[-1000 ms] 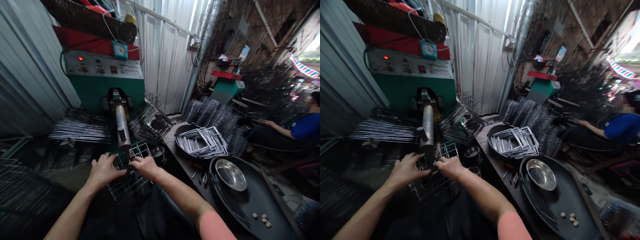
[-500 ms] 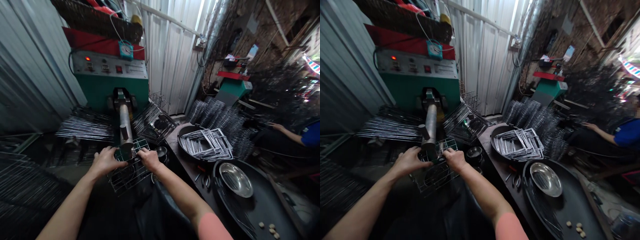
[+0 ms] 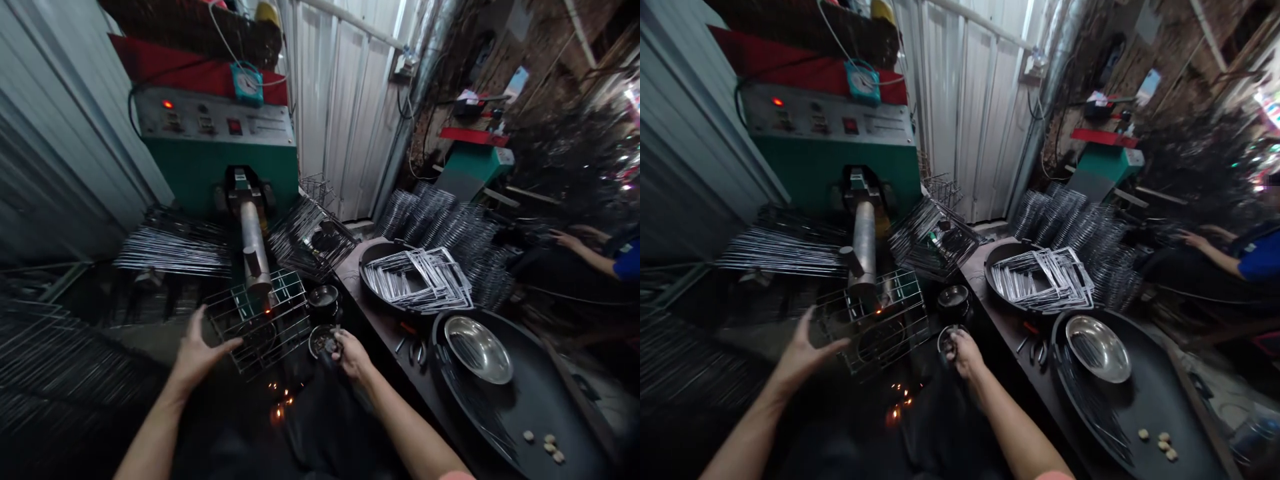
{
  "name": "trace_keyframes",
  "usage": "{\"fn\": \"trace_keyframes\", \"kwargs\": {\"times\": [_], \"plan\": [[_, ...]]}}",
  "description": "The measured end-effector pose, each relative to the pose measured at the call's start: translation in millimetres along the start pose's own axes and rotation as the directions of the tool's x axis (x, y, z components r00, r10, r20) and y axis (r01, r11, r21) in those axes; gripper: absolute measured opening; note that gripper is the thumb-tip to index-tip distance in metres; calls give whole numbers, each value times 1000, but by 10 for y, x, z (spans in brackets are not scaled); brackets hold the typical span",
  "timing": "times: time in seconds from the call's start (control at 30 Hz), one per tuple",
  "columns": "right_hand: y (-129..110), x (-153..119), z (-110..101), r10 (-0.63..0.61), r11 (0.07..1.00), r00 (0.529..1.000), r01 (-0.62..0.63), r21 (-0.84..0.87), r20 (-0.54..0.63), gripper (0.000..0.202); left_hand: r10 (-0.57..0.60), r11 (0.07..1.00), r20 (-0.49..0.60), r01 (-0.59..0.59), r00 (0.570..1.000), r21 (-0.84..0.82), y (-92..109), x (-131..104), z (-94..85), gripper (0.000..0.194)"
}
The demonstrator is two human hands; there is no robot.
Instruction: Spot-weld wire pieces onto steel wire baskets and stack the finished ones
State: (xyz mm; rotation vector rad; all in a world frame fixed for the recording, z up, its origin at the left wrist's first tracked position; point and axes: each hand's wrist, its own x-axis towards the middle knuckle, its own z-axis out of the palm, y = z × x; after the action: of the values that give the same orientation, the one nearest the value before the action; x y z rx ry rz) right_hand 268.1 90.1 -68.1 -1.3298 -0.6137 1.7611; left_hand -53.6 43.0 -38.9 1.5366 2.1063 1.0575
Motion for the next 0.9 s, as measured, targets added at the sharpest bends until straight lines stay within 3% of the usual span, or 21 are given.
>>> {"fn": "trace_keyframes", "kwargs": {"times": [0.07,0.13,0.3,0.4,0.43,0.5,0.6,0.67,0.73,0.8,0.83,0.9], "plan": [[21,13,-102,67,997,997,-68,45,25,3,-130,940,37,135,991,-313,-52,-130,146,120],[-20,6,-127,115,988,992,-120,101,57,3,-178,848,40,174,983,-501,-23,-177,253,117],[-65,-81,-232,103,967,990,-121,225,91,6,-203,806,-18,157,979,-571,61,-199,210,115],[114,-150,-440,-128,990,992,129,59,-15,12,-150,839,-24,114,988,-532,11,-369,65,117],[196,-172,-520,-250,965,968,246,-89,-38,12,-121,856,-15,97,993,-507,-7,-449,17,116],[345,-213,-664,-447,802,894,411,-432,22,8,-49,908,-1,44,999,-416,-12,-607,-68,111],[408,-302,-758,-442,448,862,451,-772,247,10,151,977,-31,-154,988,-149,112,-743,-149,98],[296,-410,-698,-374,271,839,506,-819,395,14,314,947,-7,-313,949,71,287,-744,-175,89],[94,-559,-532,-315,163,763,629,-760,564,17,418,869,75,-423,905,256,503,-703,-188,80],[-126,-710,-281,-248,98,674,733,-674,696,24,452,787,157,-476,878,392,719,-663,-192,76],[-217,-768,-135,-218,82,651,754,-651,727,27,456,753,187,-490,870,439,812,-652,-189,75],[-324,-821,166,-208,96,668,741,-665,714,28,458,705,230,-508,859,494,951,-650,-175,74]]}}
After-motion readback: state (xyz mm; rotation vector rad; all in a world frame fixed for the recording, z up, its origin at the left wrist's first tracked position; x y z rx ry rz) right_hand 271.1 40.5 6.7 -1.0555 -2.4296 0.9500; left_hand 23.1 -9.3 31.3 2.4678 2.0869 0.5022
